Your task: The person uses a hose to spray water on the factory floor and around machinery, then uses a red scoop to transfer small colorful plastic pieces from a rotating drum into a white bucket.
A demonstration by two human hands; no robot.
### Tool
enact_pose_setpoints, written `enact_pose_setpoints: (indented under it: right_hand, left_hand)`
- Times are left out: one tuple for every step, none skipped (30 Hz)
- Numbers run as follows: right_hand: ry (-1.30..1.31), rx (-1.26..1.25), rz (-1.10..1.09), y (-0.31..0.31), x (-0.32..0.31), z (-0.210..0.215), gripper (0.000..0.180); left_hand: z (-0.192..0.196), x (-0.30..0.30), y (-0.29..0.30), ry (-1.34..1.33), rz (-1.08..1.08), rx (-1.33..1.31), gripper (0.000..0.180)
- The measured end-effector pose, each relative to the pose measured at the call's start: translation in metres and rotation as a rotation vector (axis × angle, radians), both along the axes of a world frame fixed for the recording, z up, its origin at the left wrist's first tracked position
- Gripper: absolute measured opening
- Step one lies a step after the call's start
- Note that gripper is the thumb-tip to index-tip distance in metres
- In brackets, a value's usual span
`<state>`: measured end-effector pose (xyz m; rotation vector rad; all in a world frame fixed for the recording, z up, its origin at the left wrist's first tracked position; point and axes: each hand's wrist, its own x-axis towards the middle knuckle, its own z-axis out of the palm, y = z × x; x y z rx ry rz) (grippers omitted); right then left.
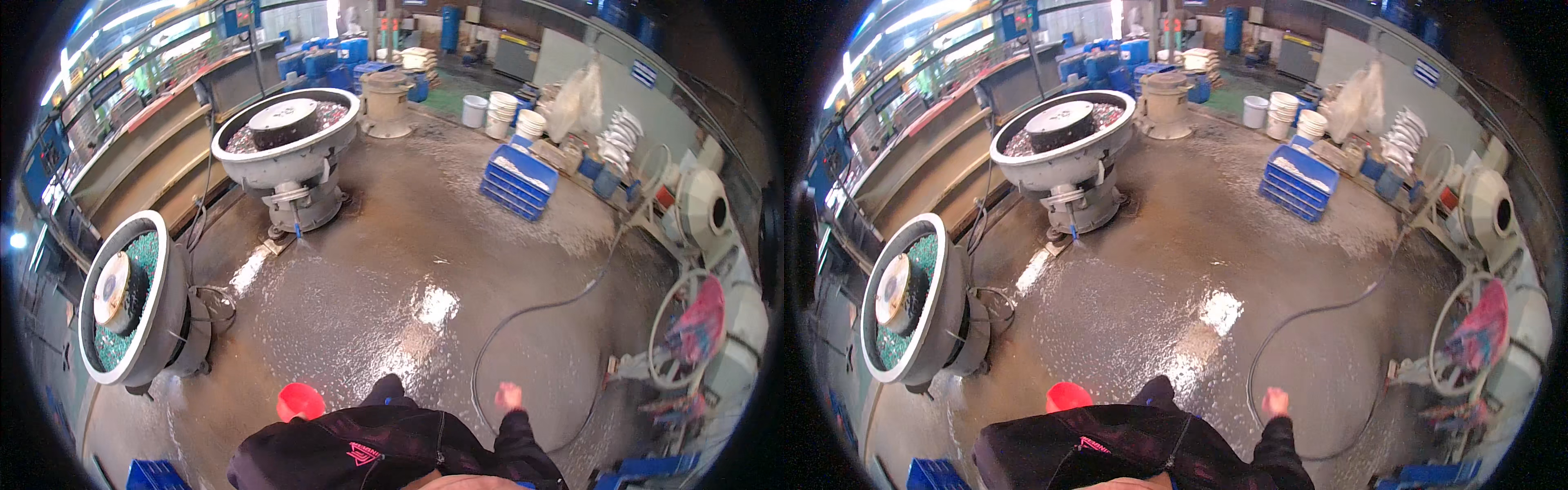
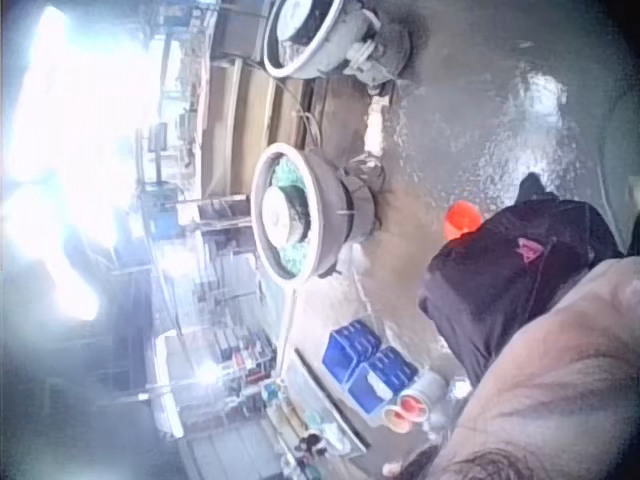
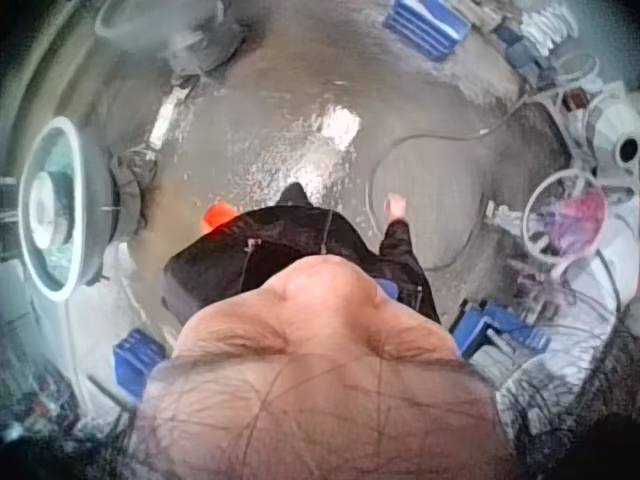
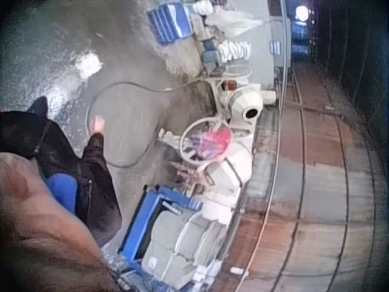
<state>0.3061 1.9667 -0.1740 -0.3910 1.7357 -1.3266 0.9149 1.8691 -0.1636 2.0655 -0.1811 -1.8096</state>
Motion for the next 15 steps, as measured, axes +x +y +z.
enact_pose_setpoints:
  right_hand:
    - [0.231, 0.165, 0.001, -0.080, -0.023, 0.012, 0.014]
    - [0.177, 0.120, 0.034, -0.144, -0.042, 0.027, 0.020]
    - [0.143, 0.091, 0.037, -0.205, -0.059, 0.043, 0.032]
    - [0.179, 0.030, 0.038, -0.252, -0.070, 0.056, 0.039]
    - [0.218, -0.028, 0.016, -0.296, -0.078, 0.064, 0.047]
    - [0.260, -0.118, 0.001, -0.344, -0.084, 0.068, 0.056]
    - [0.490, -0.096, 0.046, -0.378, -0.085, 0.065, 0.064]
    - [0.724, -0.121, 0.097, -0.402, -0.091, 0.060, 0.072]
    - [0.699, 0.056, 0.146, -0.422, -0.095, 0.051, 0.075]
    - [0.670, 0.152, 0.203, -0.431, -0.097, 0.036, 0.078]
    - [0.491, 0.174, 0.210, -0.431, -0.095, 0.018, 0.082]
    - [0.596, 0.339, 0.201, -0.426, -0.093, -0.001, 0.085]
    - [0.543, 0.454, 0.233, -0.419, -0.094, -0.016, 0.086]
    - [0.466, 0.574, 0.268, -0.409, -0.096, -0.027, 0.081]
    - [0.369, 0.673, 0.316, -0.406, -0.102, -0.035, 0.076]
  left_hand:
    - [-0.004, -0.001, -0.015, -0.027, 0.021, 0.009, 0.013]
    - [-0.008, -0.003, -0.031, -0.049, 0.038, 0.022, 0.013]
    - [-0.011, -0.004, -0.048, -0.068, 0.055, 0.036, 0.013]
    - [-0.016, -0.011, -0.074, -0.086, 0.068, 0.046, 0.013]
    - [-0.018, -0.017, -0.102, -0.098, 0.078, 0.058, 0.013]
    - [-0.021, -0.027, -0.134, -0.109, 0.077, 0.063, 0.013]
    - [-0.024, -0.038, -0.166, -0.122, 0.075, 0.071, 0.014]
    - [-0.025, -0.051, -0.206, -0.125, 0.062, 0.067, 0.014]
    - [-0.025, -0.068, -0.252, -0.130, 0.044, 0.055, 0.014]
    - [-0.025, -0.085, -0.298, -0.138, 0.008, 0.034, 0.014]
    - [-0.026, -0.107, -0.348, -0.148, -0.042, -0.001, 0.015]
    - [-0.025, -0.131, -0.403, -0.161, -0.103, -0.051, 0.015]
    - [-0.023, -0.159, -0.464, -0.183, -0.181, -0.129, 0.015]
    - [-0.020, -0.192, -0.529, -0.205, -0.298, -0.231, 0.016]
    - [-0.018, -0.228, -0.597, -0.190, -0.403, -0.425, 0.016]
